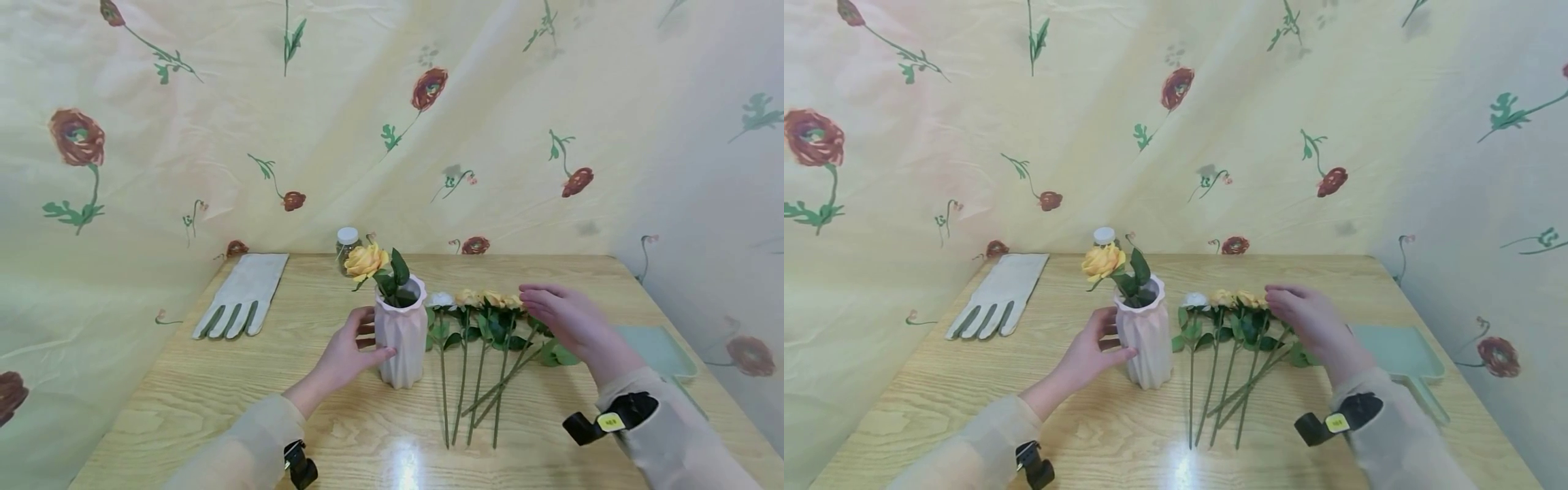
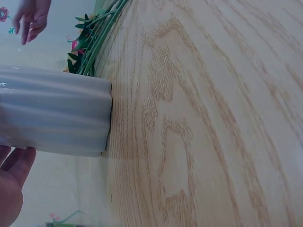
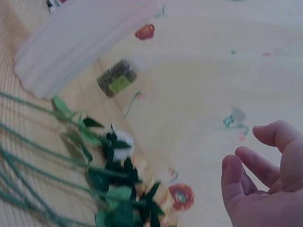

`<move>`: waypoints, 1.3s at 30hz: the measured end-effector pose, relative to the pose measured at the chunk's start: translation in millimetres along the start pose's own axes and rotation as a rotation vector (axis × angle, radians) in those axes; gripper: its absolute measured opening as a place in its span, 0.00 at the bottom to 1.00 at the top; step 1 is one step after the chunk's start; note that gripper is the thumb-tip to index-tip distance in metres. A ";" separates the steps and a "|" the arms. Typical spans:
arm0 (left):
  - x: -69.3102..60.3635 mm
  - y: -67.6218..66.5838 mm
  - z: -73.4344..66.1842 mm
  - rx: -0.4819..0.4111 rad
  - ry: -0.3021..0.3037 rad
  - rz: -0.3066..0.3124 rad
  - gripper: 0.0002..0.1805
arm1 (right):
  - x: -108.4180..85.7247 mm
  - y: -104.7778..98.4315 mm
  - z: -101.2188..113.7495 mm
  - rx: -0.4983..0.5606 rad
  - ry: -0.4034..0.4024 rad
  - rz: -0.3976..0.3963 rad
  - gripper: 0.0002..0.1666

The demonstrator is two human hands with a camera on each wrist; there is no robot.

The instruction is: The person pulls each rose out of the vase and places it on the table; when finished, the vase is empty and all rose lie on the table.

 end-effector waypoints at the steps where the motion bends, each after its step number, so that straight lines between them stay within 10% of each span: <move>1: 0.3 -0.1 -0.2 0.002 0.000 -0.001 0.39 | 2.4 5.5 5.7 -0.005 -0.011 0.005 0.40; 13: 1.4 -1.0 -2.1 0.049 0.004 -0.007 0.40 | 25.5 72.4 63.9 -0.019 -0.071 0.093 0.31; 39: 3.0 4.6 -4.7 0.032 0.039 0.010 0.43 | 33.7 151.1 125.0 -0.430 -0.293 0.103 0.14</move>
Point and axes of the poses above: each hand's wrist, its own x-axis towards the middle knuckle, its own y-axis out of the palm, z = x × y, the point moved 10 cm from there along x, towards the middle knuckle, and after that the axes turned 6 degrees about z, right-handed, at the moved point
